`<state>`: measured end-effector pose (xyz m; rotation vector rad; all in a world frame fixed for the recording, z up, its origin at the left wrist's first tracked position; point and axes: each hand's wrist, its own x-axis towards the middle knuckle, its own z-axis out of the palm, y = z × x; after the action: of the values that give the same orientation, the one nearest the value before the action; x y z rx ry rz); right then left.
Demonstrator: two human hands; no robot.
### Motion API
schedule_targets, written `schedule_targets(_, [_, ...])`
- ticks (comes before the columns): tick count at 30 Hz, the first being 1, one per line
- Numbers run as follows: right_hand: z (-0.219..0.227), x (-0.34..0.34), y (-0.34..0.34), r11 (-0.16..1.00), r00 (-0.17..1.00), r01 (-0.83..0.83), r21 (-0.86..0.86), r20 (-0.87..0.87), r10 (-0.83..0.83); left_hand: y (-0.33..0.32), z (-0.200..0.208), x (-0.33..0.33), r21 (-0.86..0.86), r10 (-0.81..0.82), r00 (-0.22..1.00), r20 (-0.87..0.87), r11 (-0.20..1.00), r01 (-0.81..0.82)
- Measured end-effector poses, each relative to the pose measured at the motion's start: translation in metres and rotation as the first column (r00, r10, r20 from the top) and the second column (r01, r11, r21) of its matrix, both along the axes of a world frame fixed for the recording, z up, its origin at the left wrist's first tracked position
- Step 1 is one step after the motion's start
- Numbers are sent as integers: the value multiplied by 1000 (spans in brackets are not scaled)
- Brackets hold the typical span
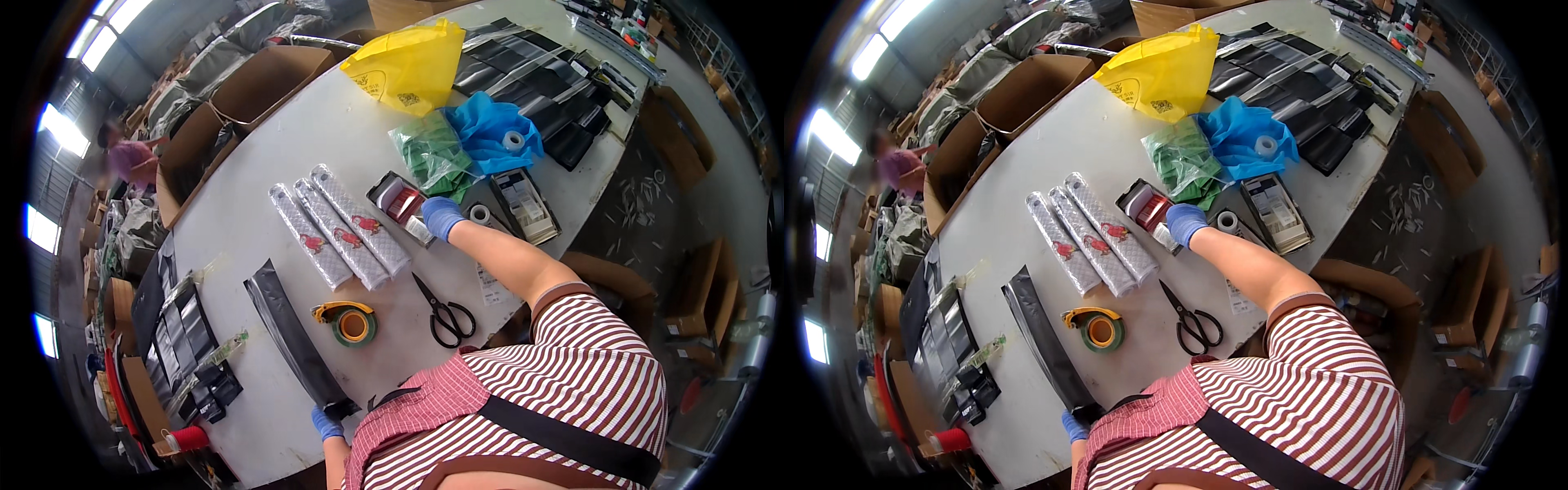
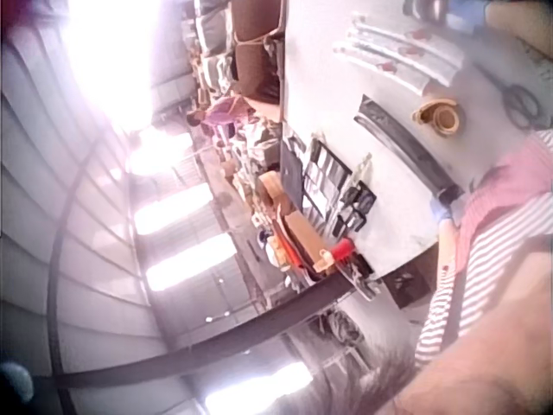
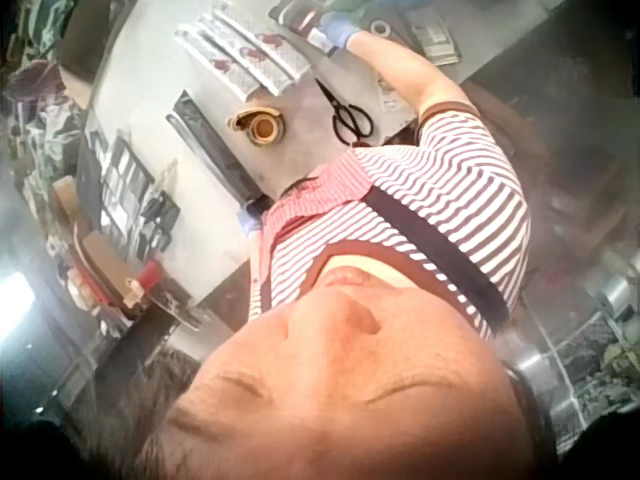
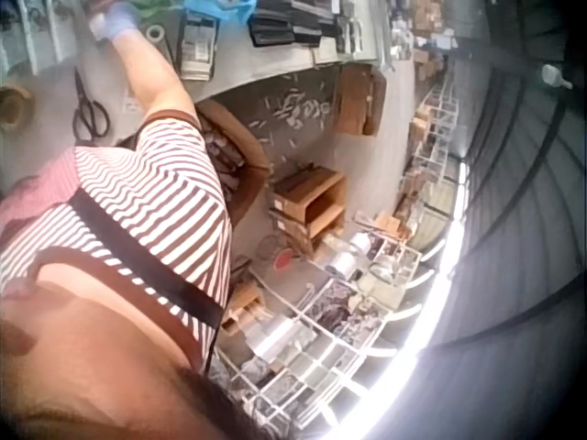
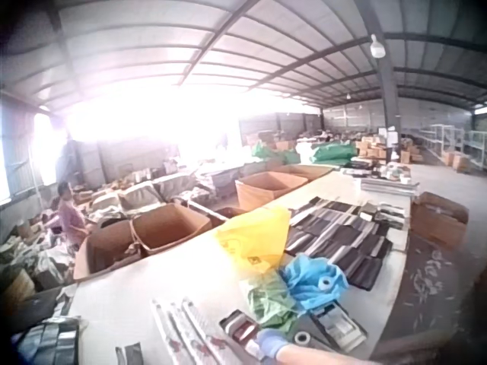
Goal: The person takes long objects wrapped in plastic from a bin, places them inside black plastic mailing bags, and applies shipping labels and tape.
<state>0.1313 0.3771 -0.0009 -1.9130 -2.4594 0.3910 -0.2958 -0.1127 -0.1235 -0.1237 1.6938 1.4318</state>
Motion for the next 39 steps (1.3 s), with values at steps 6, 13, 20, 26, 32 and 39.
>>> schedule_targets(6, [26,4,2,997,999,-41,-71,3,41,-13,-6,-12,-93,-180,925,-334,983,158])
schedule_targets(13, [28,69,61,1000,991,-3,7,-133,4,-2,7,5,-151,-299,857,-420,954,259])
schedule_targets(20, [19,35,84,989,974,-134,-54,175,142,-31,-6,-9,-100,-205,891,-406,979,179])
schedule_targets(26, [-2,36,81,981,961,-163,101,240,135,4,31,18,-380,-517,684,-515,853,358])
schedule_targets(32, [1,26,81,973,968,-170,156,214,135,-12,21,-4,-903,-945,155,-287,321,285])
schedule_targets(39, [13,47,66,988,999,46,148,-28,-42,41,60,30,-944,-995,-42,-87,69,322])
